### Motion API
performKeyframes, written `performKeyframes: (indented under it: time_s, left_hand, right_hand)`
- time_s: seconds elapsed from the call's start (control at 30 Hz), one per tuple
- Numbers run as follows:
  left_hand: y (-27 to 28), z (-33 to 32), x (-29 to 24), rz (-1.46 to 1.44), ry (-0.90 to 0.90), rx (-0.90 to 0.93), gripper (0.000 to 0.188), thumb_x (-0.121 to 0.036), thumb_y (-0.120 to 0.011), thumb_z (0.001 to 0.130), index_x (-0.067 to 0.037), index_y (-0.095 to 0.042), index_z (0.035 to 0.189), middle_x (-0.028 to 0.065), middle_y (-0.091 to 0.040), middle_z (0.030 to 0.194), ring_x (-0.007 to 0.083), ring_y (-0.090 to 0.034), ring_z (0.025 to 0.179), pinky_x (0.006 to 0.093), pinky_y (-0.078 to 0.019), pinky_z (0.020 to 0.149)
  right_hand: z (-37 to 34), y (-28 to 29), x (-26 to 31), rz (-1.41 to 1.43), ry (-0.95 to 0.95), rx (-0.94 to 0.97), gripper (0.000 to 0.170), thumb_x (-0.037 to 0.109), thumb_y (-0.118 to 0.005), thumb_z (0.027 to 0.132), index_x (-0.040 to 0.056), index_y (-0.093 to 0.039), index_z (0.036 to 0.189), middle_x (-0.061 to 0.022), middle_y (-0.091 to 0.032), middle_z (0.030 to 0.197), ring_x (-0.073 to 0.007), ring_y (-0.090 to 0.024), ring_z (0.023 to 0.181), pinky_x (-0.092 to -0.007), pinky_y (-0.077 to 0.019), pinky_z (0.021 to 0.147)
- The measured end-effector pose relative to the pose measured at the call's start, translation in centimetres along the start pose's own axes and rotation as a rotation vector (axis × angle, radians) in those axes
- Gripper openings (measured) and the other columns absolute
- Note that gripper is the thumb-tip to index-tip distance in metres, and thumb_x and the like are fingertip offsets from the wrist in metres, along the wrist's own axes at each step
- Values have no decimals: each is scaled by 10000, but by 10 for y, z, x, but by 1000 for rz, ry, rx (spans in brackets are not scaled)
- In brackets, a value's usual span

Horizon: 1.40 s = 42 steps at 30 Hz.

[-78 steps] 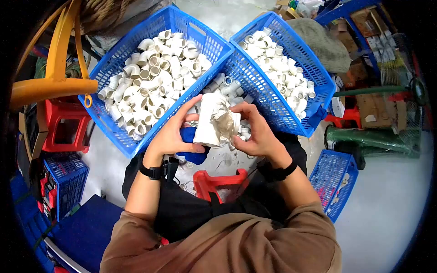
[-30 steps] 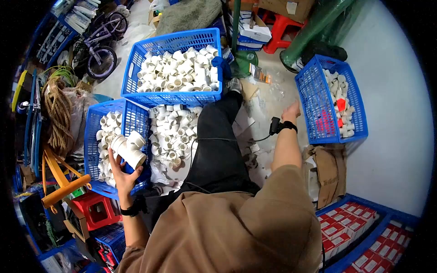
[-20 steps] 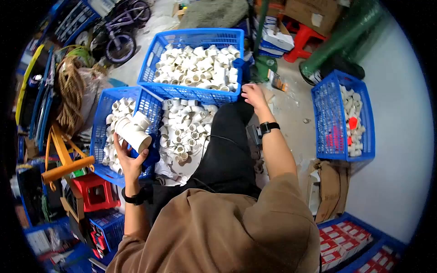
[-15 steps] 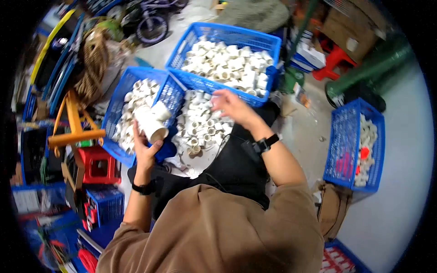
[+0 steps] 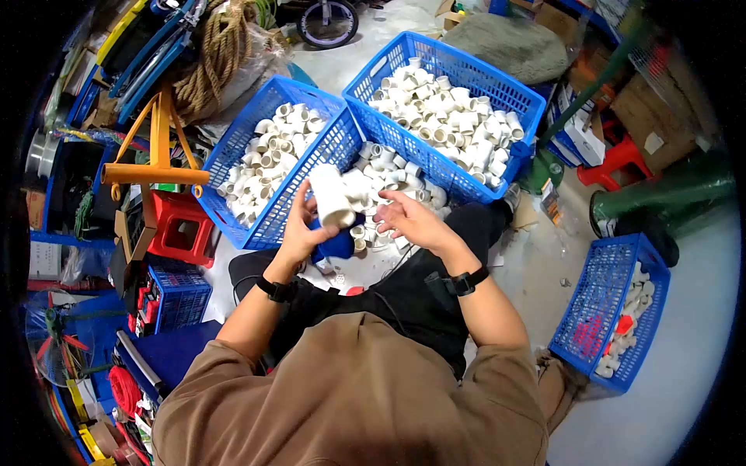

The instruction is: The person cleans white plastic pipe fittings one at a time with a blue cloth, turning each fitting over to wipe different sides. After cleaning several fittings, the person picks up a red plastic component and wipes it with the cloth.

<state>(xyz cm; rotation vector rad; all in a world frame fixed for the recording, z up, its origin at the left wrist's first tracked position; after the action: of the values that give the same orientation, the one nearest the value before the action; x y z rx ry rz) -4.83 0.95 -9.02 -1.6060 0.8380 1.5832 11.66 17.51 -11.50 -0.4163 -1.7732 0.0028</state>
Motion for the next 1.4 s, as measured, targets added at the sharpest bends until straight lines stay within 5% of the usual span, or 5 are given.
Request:
performKeyframes:
  time_s: [0.3,0.57,1.0,1.17,1.4]
  left_hand:
    - [-20,33,25,-284,37,-306,949,-106,-772,841,-21,-134,1538,189,-532,1326,242,-589,1141,322,-509,923]
    - [15,27,33,-232,163,-433,922,-83,-788,824,-99,-191,1527,97,-532,1301,203,-591,1111,321,-531,860]
    - [20,6,27,-130,225,-421,991,-34,-761,813,-79,-113,1560,164,-454,1428,232,-555,1203,337,-505,916]
    - [13,11,26,-124,246,-384,1021,-18,-763,804,-53,-82,1564,183,-417,1462,258,-526,1248,349,-490,955]
    - [16,11,29,-16,194,-315,1048,-55,-778,784,-89,-90,1574,170,-353,1516,278,-498,1305,377,-473,1005]
  right_hand:
    - [26,-12,15,-519,71,-221,273,290,-645,952,40,-640,1061,-90,-645,802,-136,-595,746,-314,-483,703]
    - [59,100,24,-879,20,-498,431,420,-524,981,15,-671,952,-250,-678,930,-432,-640,923,-495,-502,825]
    - [63,212,39,-893,-174,-431,376,297,-563,843,11,-723,658,-110,-703,634,-218,-668,583,-365,-540,634]
    - [79,273,-4,-375,-283,-614,365,339,-638,896,-12,-715,964,-130,-727,793,-192,-686,665,-329,-521,536]
    - [33,348,-37,-688,-384,-1238,691,259,-659,827,-89,-403,1366,-295,-384,1470,-448,-497,1278,-467,-422,1076]
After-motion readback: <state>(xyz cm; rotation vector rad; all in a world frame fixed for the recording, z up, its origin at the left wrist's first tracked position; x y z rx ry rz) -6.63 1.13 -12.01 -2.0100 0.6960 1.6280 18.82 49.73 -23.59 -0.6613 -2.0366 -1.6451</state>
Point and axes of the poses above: each hand's wrist, its own z-axis towards the middle knuckle, its own y-axis out of the back of the hand, x = y × z, the point moved 5 cm from there along z, towards the middle knuckle
